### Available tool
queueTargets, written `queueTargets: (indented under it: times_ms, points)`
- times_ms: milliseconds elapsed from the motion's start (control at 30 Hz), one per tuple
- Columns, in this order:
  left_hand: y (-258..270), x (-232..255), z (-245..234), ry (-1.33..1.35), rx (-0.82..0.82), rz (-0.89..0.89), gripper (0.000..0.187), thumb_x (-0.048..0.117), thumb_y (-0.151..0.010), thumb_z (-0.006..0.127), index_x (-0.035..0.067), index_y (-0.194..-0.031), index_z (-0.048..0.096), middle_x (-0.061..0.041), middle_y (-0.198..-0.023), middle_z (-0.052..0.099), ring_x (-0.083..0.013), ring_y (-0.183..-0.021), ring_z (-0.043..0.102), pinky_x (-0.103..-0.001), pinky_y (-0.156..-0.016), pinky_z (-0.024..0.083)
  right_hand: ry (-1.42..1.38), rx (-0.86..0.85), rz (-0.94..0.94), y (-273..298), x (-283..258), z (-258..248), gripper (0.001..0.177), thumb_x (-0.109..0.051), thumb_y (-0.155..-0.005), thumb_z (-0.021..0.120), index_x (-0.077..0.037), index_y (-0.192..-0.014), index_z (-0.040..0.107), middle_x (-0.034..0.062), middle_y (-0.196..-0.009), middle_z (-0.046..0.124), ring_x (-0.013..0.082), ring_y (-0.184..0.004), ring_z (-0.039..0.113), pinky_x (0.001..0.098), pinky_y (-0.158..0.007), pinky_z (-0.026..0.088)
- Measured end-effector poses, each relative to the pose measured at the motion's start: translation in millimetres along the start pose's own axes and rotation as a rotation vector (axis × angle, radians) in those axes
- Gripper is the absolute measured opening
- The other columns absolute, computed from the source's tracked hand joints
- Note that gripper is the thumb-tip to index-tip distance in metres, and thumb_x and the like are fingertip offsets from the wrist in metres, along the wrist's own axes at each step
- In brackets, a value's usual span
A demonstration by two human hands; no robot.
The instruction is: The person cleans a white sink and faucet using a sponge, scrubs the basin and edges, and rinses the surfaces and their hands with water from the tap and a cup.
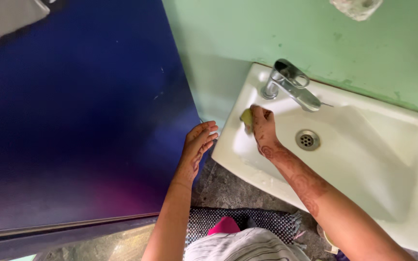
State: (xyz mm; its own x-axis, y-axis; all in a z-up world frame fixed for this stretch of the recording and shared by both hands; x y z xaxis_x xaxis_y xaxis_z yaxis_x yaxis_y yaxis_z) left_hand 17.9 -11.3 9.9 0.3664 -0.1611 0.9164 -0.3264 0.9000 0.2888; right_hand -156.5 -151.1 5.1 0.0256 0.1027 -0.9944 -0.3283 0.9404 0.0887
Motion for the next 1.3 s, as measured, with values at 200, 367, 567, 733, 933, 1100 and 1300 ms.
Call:
queueTargets:
  times_ms: [200,367,567,733,933,1100,1300]
  points:
    - [-16,5,-12,0.087,0.073,0.04,0.043,0.034,-0.099,0.059,0.006,-0.131,0.064,-0.014,-0.134,0.066,-0.0273,-0.122,0.064,-0.04,-0.104,0.046,0.884,-0.682,-0.375,63,-11,7,0.048,-0.04,-0.107,0.039,-0.01,-0.144,0.04,0.0085,-0.15,0.037,0.0246,-0.134,0.03,0.0495,-0.111,0.026]
    - [-35,25,-2,0.043,0.021,0.072,0.042,0.035,-0.098,0.061,0.007,-0.129,0.065,-0.01,-0.13,0.069,-0.0194,-0.118,0.066,-0.032,-0.099,0.05,1.371,-0.769,-0.456,29,-33,16,0.059,-0.041,-0.105,0.033,-0.019,-0.16,0.026,0.0075,-0.169,0.019,0.0276,-0.156,0.015,0.0588,-0.123,0.012]
    - [-68,26,23,0.021,-0.051,0.092,0.041,0.031,-0.104,0.062,0.003,-0.134,0.067,-0.019,-0.118,0.06,-0.0269,-0.106,0.048,-0.038,-0.091,0.037,1.361,-0.366,-0.498,-39,-32,30,0.061,-0.036,-0.107,0.034,-0.007,-0.16,0.024,0.0209,-0.166,0.022,0.0392,-0.15,0.024,0.0567,-0.122,0.025]
    - [-98,1,17,0.097,-0.054,0.181,0.042,0.032,-0.099,0.062,0.001,-0.129,0.063,-0.01,-0.133,0.066,-0.0167,-0.131,0.057,-0.03,-0.111,0.043,1.252,-0.722,-0.328,42,-33,21,0.058,-0.033,-0.106,0.037,-0.021,-0.161,0.022,0.0071,-0.171,0.014,0.0302,-0.157,0.012,0.0561,-0.123,0.018]
    - [-111,-7,15,0.05,-0.119,0.153,0.041,0.028,-0.102,0.057,-0.001,-0.13,0.063,-0.015,-0.135,0.065,-0.0223,-0.134,0.056,-0.032,-0.114,0.041,1.429,-0.609,-0.276,27,-50,17,0.065,-0.041,-0.106,0.036,-0.02,-0.163,0.01,0.0074,-0.174,0.002,0.0289,-0.157,0.001,0.06,-0.123,0.01]
    - [-105,14,29,-0.002,-0.128,0.066,0.041,0.027,-0.105,0.056,0.001,-0.135,0.066,-0.017,-0.134,0.065,-0.0244,-0.108,0.046,-0.038,-0.093,0.033,1.292,-0.247,-0.229,-35,-45,13,0.074,-0.047,-0.104,0.041,-0.013,-0.162,0.012,0.0148,-0.171,0.004,0.0305,-0.154,0.006,0.0516,-0.126,0.015]
    - [-106,15,38,-0.021,-0.168,0.127,0.038,0.029,-0.101,0.056,0.005,-0.129,0.066,-0.008,-0.132,0.068,-0.0168,-0.127,0.058,-0.027,-0.104,0.043,1.104,-0.593,-0.372,36,-36,13,0.077,-0.038,-0.099,0.046,-0.012,-0.164,0.014,0.014,-0.173,0.001,0.0334,-0.159,-0.001,0.0519,-0.126,0.009]
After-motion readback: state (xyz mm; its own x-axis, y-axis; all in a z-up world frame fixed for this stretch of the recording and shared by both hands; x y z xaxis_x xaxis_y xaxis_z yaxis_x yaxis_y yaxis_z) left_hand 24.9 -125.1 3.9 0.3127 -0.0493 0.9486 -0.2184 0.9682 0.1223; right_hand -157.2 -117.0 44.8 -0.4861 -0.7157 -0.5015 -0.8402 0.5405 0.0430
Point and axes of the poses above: each hand's wrist, its own y-axis away from the middle knuckle, its own z-axis out of the palm, x = y × z, the point moved 2 cm from there along -y, towards the middle knuckle
